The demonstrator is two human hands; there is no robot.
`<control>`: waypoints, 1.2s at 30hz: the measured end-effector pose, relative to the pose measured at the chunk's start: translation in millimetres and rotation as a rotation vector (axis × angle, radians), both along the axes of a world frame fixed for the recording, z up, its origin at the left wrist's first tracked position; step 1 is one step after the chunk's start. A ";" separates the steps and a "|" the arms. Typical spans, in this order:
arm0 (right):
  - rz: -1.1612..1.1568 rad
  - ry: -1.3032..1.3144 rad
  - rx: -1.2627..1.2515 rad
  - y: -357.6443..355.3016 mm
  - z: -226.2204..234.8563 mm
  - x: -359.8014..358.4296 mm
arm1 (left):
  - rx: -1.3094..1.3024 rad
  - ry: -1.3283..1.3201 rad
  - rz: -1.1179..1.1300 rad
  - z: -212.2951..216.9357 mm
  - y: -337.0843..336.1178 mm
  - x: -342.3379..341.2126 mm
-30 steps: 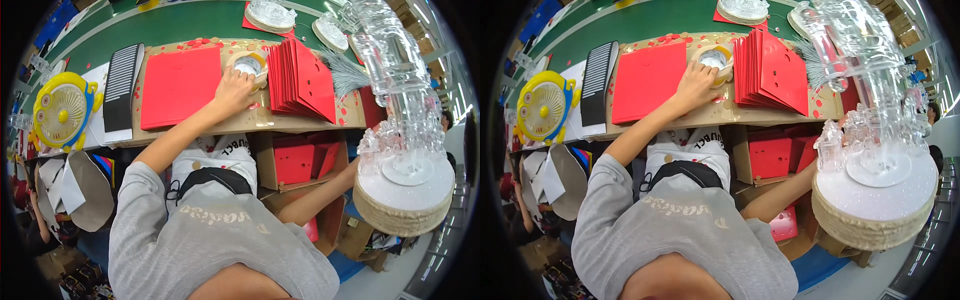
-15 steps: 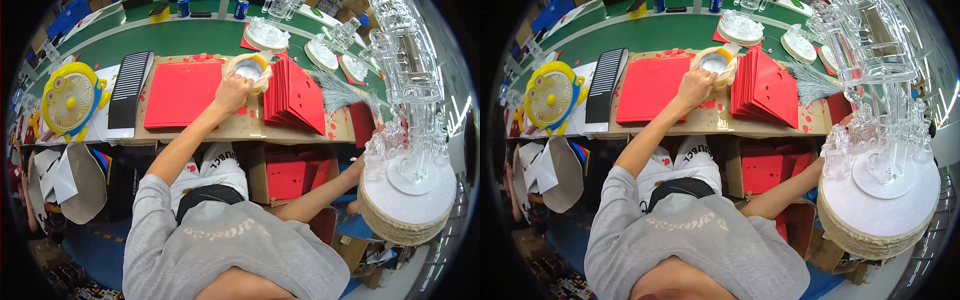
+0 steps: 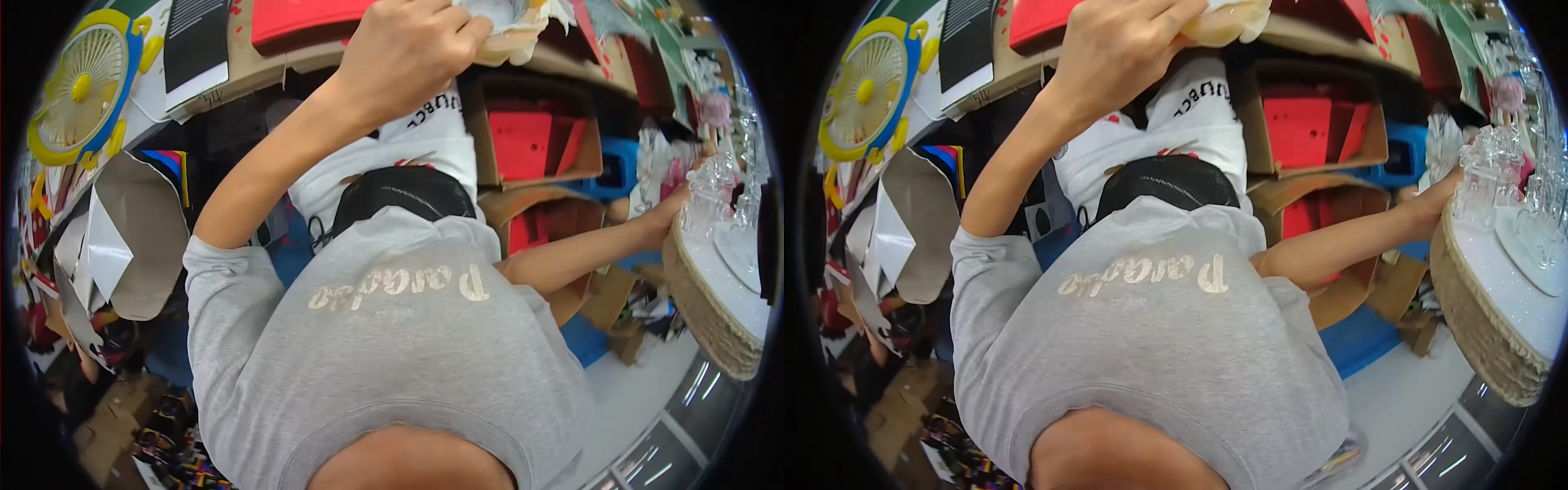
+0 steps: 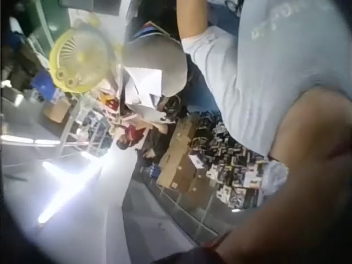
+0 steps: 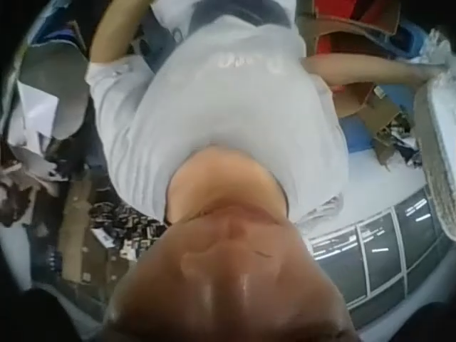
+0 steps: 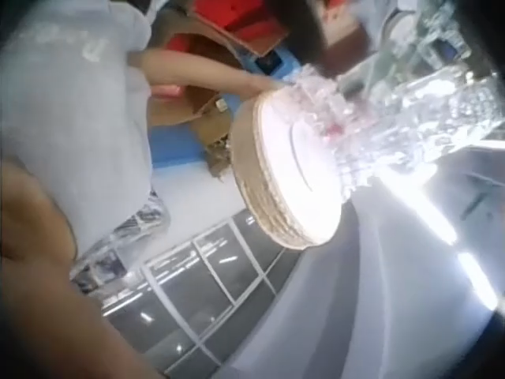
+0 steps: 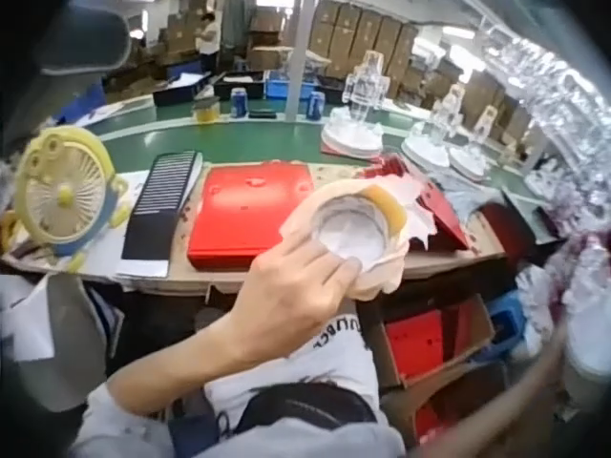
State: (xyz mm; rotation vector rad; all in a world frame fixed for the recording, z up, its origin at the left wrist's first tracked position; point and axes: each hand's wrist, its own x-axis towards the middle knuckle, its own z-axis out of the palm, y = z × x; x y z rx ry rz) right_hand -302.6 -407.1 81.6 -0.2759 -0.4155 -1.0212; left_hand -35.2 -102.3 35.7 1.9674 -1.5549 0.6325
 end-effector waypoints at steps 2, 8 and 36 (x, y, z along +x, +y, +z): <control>-0.041 0.044 0.008 18.3 -13.6 -22.1 | -0.050 -0.011 -0.054 -17.0 17.2 -21.5; -0.091 0.117 0.014 39.1 -42.8 -59.3 | -0.008 0.054 -0.107 -77.7 50.9 -56.1; 0.329 0.312 0.057 -65.9 -183.2 -25.5 | 0.441 0.198 0.308 -283.6 64.2 -158.8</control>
